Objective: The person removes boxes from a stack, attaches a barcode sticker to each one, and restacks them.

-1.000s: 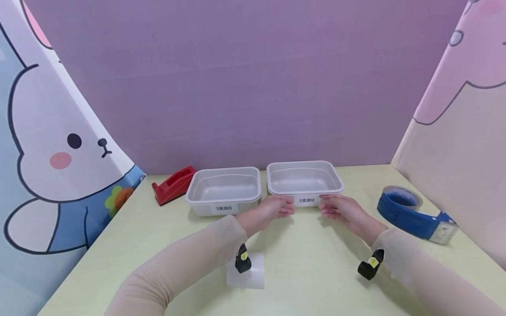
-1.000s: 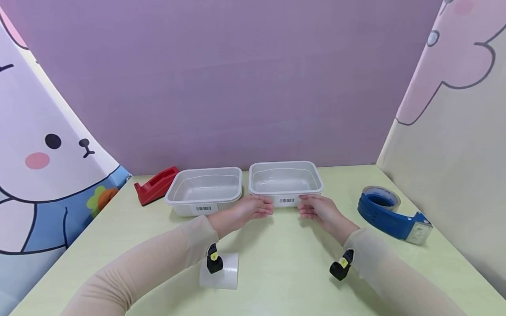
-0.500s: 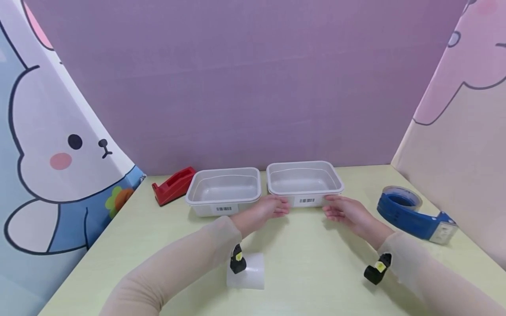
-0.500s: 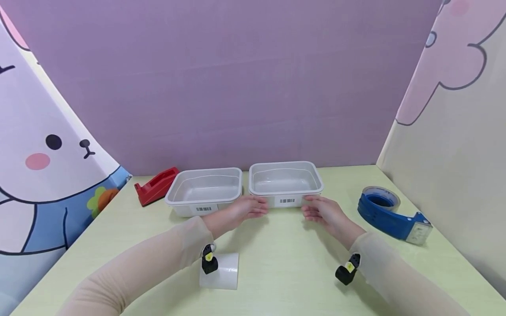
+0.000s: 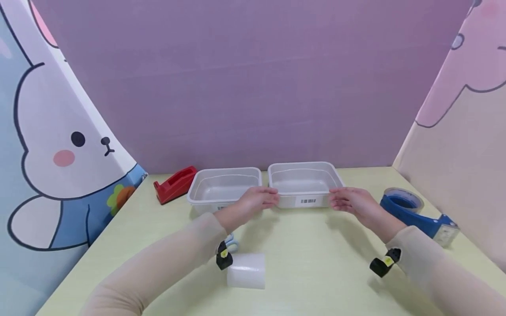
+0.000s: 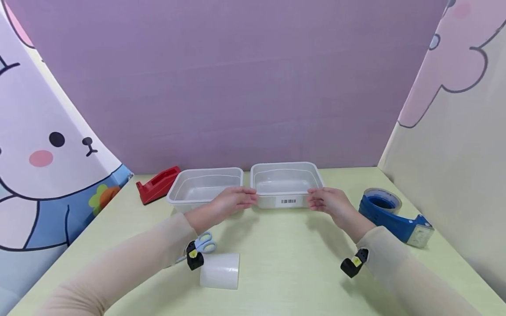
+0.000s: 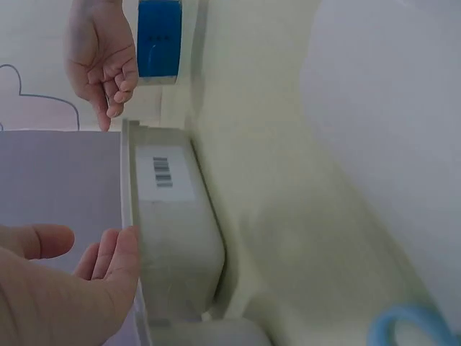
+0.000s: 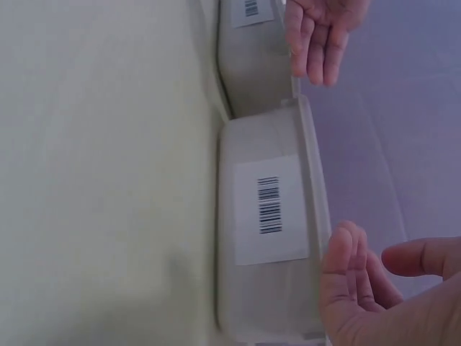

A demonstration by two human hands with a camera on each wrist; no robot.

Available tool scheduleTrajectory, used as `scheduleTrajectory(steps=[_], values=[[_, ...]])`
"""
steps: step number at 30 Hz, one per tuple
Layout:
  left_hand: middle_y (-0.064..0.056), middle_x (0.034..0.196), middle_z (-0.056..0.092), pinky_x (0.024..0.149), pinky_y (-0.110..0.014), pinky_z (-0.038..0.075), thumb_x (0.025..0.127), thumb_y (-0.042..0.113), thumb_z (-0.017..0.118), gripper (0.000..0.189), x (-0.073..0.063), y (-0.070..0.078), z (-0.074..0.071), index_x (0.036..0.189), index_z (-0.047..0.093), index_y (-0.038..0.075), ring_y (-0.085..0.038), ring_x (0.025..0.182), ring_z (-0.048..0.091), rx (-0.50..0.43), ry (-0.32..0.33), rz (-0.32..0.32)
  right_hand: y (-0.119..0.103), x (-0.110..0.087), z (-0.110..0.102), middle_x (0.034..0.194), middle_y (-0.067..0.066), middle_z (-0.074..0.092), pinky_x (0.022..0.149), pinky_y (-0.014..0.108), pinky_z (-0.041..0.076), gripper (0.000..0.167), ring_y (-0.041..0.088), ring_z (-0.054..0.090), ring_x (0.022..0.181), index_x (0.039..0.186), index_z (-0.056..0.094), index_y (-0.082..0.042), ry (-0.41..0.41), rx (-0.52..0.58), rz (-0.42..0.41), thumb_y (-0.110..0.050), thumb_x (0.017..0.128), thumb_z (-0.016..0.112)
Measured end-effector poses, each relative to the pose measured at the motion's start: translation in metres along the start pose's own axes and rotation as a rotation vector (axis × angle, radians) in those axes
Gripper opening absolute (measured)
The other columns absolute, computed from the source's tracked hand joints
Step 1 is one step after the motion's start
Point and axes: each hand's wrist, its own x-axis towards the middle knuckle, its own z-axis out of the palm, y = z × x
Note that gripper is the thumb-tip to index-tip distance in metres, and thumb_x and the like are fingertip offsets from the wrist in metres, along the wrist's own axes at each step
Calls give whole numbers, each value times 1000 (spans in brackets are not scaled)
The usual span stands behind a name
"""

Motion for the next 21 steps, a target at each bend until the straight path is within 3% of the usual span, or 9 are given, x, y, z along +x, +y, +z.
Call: scheduleTrajectory(steps=[8, 12, 17, 19, 21], values=[[-26, 136, 54, 109, -40, 43, 95, 0, 50, 42, -5, 9, -35, 135, 47, -10, -35, 128, 52, 62, 27, 81, -16, 7, -9, 86, -7, 71, 82, 20, 57, 38, 5, 68, 83, 131, 44, 13, 40, -30, -87, -10, 101, 46], [-24, 139, 52, 112, -40, 41, 96, 5, 50, 44, -5, 7, -55, 138, 46, -5, -33, 131, 50, 122, 66, 109, -19, 18, -17, 83, -15, 69, 80, 16, 55, 46, -1, 66, 83, 136, 39, 15, 109, -103, -114, -12, 100, 49], [-15, 143, 52, 116, -42, 34, 98, 13, 53, 45, -7, 3, -82, 142, 46, 4, -30, 135, 45, 216, 136, 98, -23, 34, -27, 79, -23, 64, 80, 13, 54, 53, -7, 63, 79, 139, 35, 17, 194, -151, -141, -14, 99, 51], [-15, 145, 49, 117, -44, 32, 98, 13, 53, 46, -9, 3, -94, 143, 45, 5, -30, 136, 43, 228, 168, 99, -23, 39, -31, 84, -21, 62, 79, 11, 53, 54, -9, 61, 78, 140, 35, 17, 218, -178, -142, -14, 98, 51], [-17, 148, 44, 118, -45, 30, 99, 12, 51, 48, -12, 3, -107, 145, 42, 3, -31, 138, 40, 245, 188, 117, -22, 44, -33, 97, -10, 65, 79, 9, 52, 54, -10, 59, 80, 140, 35, 15, 234, -223, -128, -16, 99, 50]])
